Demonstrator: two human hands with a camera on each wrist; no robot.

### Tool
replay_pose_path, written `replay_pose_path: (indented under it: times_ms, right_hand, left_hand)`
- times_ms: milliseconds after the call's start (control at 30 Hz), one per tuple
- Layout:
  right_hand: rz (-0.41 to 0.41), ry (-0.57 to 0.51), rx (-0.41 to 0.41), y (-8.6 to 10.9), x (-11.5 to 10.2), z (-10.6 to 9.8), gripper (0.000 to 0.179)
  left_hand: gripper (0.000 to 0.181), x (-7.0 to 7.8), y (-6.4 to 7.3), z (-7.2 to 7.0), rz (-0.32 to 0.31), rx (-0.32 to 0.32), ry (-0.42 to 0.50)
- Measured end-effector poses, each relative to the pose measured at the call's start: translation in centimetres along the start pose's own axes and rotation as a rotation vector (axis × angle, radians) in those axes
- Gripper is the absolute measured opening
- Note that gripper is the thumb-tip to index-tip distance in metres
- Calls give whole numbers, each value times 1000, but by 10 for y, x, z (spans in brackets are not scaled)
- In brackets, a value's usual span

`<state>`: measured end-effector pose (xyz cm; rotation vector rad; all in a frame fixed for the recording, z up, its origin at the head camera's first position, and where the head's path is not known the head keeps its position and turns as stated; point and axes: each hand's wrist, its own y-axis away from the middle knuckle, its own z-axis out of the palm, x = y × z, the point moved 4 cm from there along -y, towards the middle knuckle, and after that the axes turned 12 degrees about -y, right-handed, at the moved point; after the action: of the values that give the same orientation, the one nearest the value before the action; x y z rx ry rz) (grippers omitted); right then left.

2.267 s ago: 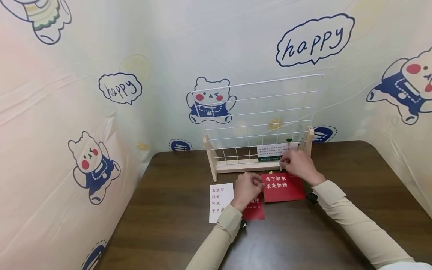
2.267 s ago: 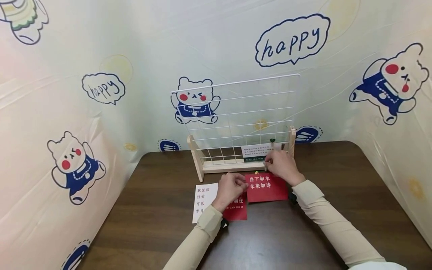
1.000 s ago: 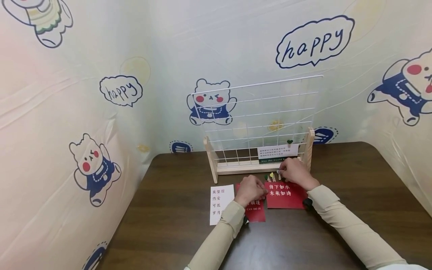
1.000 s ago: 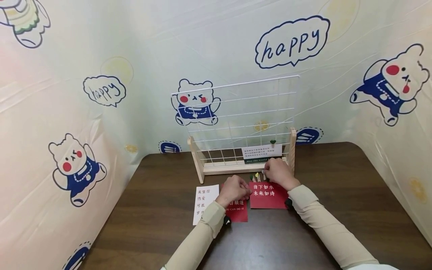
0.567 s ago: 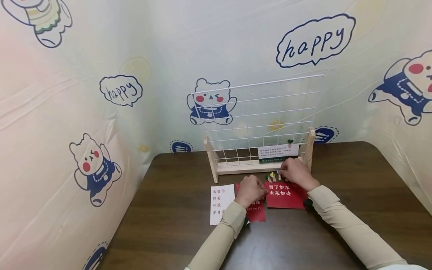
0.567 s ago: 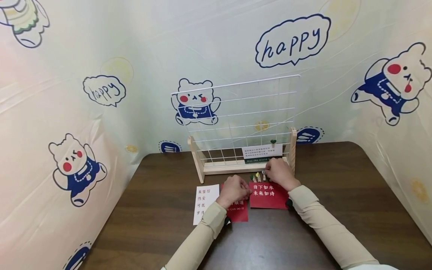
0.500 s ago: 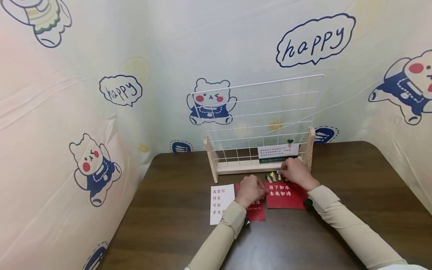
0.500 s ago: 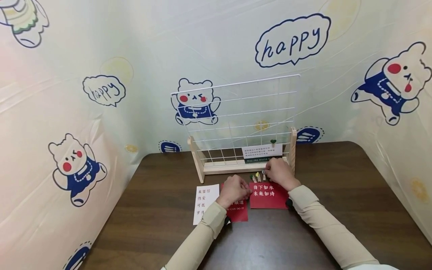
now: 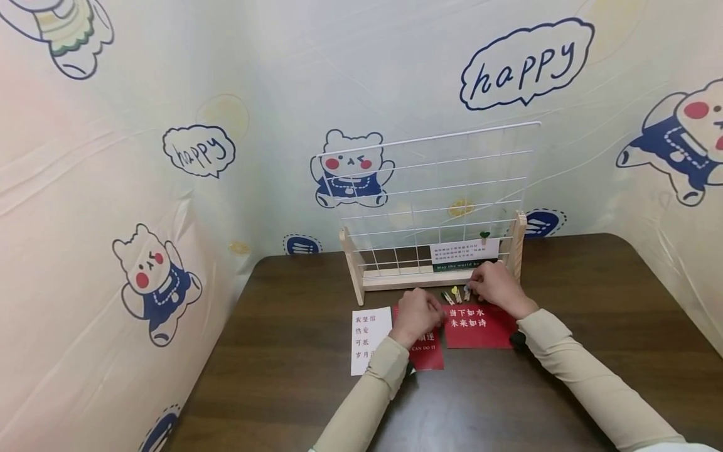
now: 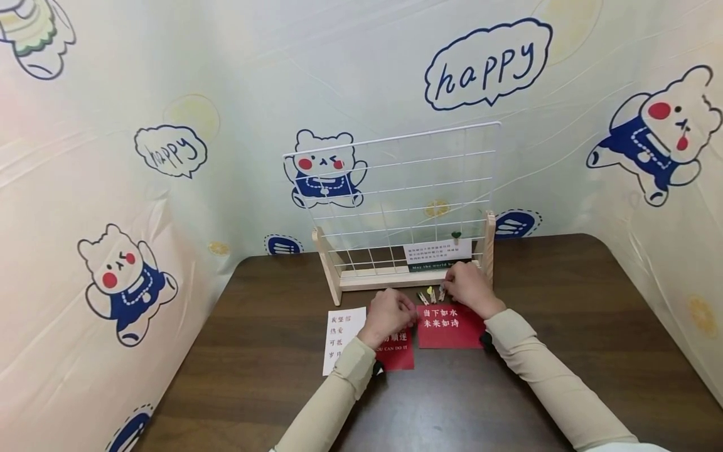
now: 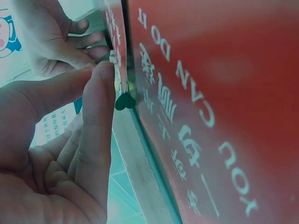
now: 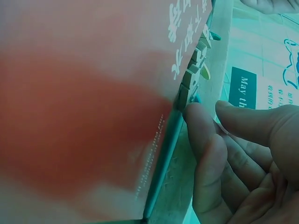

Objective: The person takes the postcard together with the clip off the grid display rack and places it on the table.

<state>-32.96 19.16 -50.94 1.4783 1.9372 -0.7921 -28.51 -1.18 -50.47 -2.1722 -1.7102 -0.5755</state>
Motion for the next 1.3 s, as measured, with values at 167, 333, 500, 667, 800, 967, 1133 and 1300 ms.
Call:
replay_pose_path:
  times_ms: [167, 333, 500, 667, 800, 967, 1133, 1300]
  right_hand:
    - [-8, 7, 22, 2, -6, -4, 12]
    - [-19, 7, 42, 3, -11, -8, 15]
    - [-21, 3, 41, 5, -13, -9, 19]
    - [-50, 15, 77, 8, -17, -13, 20]
    - [-87, 20, 117, 9, -22, -17, 19]
    - [-111, 36, 158, 9, -25, -23, 16]
    - [-127, 49, 195, 8, -27, -30, 12]
    - [-164, 58, 229, 8, -33, -38, 14]
  left_hand:
    - [8, 0, -2, -7, -7, 55, -5]
    - [6, 0, -5, -12, -8, 116, -5]
    - [9, 3, -7, -16, 9, 171, 52]
    - [16, 6, -11, -22, 42, 227, 78]
    - [19, 6, -14, -26, 55, 271, 98]
    - [22, 6, -18, -29, 38, 307, 129]
    - [24, 6, -21, -30, 35, 324, 133]
    - [29, 7, -25, -29, 33, 337, 158]
